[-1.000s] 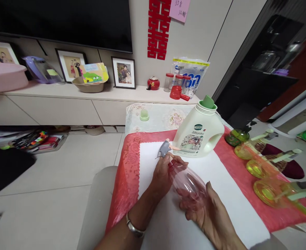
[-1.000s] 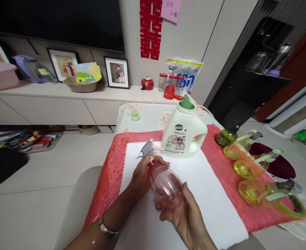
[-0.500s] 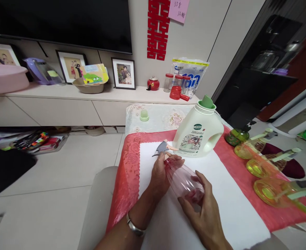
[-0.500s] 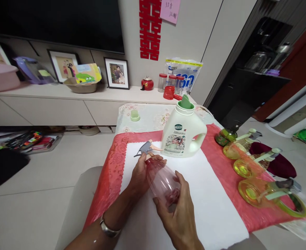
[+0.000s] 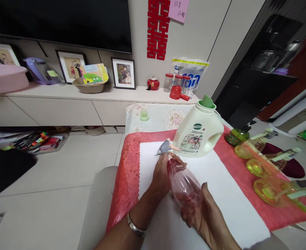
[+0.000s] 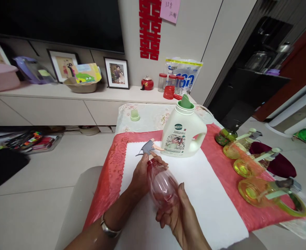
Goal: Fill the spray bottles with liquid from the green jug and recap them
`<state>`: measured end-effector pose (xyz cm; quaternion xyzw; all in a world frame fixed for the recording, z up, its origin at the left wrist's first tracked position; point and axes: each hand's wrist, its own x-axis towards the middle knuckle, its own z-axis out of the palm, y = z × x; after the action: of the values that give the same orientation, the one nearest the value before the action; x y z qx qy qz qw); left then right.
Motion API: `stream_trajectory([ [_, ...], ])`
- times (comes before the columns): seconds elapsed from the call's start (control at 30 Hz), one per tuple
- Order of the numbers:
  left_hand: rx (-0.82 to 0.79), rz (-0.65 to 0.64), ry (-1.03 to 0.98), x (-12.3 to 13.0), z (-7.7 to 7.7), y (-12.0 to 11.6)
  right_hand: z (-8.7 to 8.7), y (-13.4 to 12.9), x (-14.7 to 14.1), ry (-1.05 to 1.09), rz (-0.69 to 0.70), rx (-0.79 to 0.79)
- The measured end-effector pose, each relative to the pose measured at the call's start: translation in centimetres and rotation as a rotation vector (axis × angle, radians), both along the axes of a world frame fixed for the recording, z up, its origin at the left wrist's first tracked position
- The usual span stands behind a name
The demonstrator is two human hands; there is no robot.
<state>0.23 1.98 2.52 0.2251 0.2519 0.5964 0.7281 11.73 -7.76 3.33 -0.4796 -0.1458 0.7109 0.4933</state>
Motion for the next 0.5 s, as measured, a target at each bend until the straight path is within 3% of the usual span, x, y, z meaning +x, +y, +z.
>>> stream_trajectory([
  [0.17,-0.041,0.108,0.062,0.0,0.0,0.1,-0.9,-1.0,-1.1,-1.008,-0.080,0.403],
  [0.27,-0.074,0.064,0.002,-0.1,-0.2,0.3,-0.9,-0.9,-1.1,-1.303,-0.075,0.552],
  [0.37,-0.075,-0.017,-0.099,-0.2,-0.3,0.4,-0.2,-0.5,-0.4,-1.093,-0.081,0.455],
  [0.5,0.001,-0.122,-0.180,-0.4,0.0,0.1,0.4,0.1,0.7,-0.225,0.075,0.115],
])
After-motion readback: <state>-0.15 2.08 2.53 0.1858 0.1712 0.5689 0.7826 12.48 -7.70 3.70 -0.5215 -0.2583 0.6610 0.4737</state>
